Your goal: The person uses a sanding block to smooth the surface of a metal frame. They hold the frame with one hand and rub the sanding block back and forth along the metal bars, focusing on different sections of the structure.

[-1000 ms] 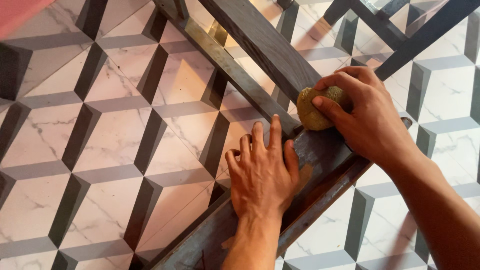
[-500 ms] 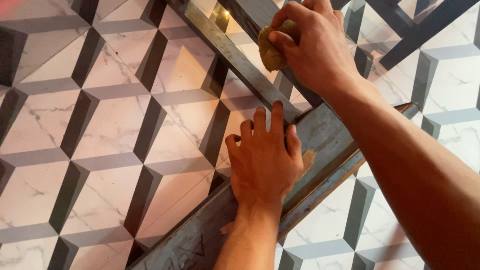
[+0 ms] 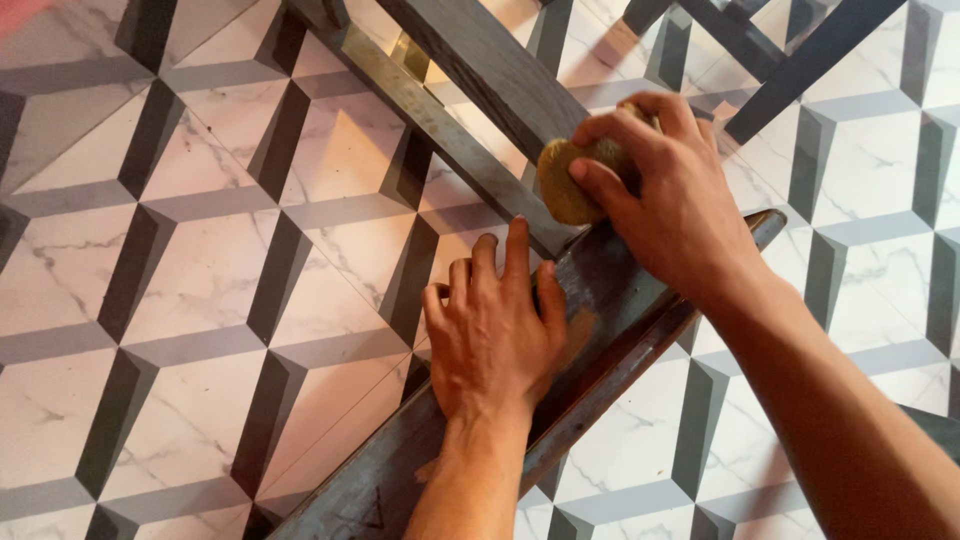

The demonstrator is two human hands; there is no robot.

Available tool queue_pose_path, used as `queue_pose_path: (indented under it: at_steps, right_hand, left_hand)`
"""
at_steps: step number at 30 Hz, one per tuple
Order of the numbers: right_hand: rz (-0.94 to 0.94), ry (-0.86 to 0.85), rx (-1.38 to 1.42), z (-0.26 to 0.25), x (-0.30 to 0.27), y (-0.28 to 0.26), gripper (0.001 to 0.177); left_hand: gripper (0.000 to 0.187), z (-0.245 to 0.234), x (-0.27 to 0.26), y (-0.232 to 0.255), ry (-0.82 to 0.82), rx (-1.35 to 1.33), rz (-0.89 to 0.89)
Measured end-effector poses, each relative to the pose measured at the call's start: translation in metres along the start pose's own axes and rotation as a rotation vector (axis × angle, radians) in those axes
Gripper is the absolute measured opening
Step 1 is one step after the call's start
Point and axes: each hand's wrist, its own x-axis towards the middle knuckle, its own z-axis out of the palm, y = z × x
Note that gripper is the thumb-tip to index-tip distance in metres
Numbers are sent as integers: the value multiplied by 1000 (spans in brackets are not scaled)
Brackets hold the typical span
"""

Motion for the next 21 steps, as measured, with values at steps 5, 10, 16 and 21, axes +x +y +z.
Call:
queue_pose_path:
  at_steps: [5, 10, 16, 21]
  right_hand:
    - [27, 48, -28, -12, -25, -6, 28]
    - [99, 8, 28, -8, -8, -9, 26]
    - [1, 57, 77, 11, 28, -9, 26]
    - [12, 88, 170, 24, 42, -7, 26]
  left_hand:
    - [50, -2, -1, 1, 14, -4, 6]
    - [44, -9, 2, 5, -82, -38, -27]
    - [41, -17, 6, 6, -161, -69, -47]
    - [40, -17, 9, 8, -196, -58, -54]
